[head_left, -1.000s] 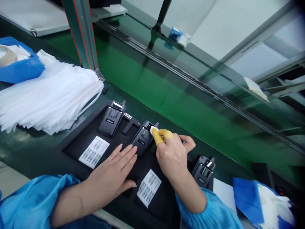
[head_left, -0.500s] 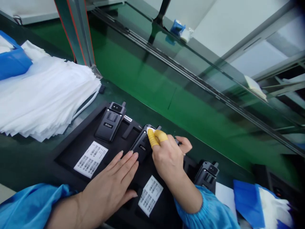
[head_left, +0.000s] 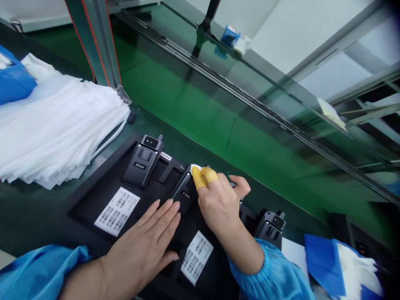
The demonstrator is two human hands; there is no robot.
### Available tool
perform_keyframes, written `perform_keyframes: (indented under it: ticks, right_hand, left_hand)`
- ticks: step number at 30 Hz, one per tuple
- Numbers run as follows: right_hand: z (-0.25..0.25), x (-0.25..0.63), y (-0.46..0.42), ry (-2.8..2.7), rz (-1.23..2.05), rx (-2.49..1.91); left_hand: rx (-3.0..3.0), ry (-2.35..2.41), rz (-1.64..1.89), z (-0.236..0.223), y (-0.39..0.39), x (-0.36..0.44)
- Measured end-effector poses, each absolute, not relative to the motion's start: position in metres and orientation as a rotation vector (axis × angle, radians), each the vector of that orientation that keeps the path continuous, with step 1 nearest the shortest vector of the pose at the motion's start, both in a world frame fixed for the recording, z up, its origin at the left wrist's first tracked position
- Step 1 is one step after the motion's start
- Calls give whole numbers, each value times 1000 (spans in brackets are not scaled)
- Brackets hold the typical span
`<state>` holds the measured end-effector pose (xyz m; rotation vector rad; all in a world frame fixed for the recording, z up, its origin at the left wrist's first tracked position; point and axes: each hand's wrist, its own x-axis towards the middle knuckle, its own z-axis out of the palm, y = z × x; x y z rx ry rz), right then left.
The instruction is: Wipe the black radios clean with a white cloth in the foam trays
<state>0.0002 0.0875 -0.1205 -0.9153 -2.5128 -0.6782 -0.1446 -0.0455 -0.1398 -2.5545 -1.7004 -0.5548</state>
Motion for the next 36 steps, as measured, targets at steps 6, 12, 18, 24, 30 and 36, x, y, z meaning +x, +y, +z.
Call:
perform_keyframes:
  ticks: [6, 12, 18, 24, 30, 36]
  right_hand:
    - [-125, 12, 85, -2440, -665, -1082]
    - [-124, 9, 83, -2397, -631, -1148]
    - [-125, -4, 88, -2426, -628, -1076]
    - [-120, 34, 77, -2314, -565, -1197]
    - [-122, 33, 40, -2450, -519, -1040]
    - [-132, 3, 34, -2540, -461, -924]
  left_hand:
    - [-2577, -1711, -569, -142, -47, -146]
    - [-2554, -1729, -594, -143, -47, -145]
    - [-2560, -1674, -541, -141, -46, -146]
    - [-2563, -1717, -555, -139, -46, -145]
    - [-2616, -1704, -491, -137, -45, -145]
    - [-2641, -1753, -455, -140, -48, -144]
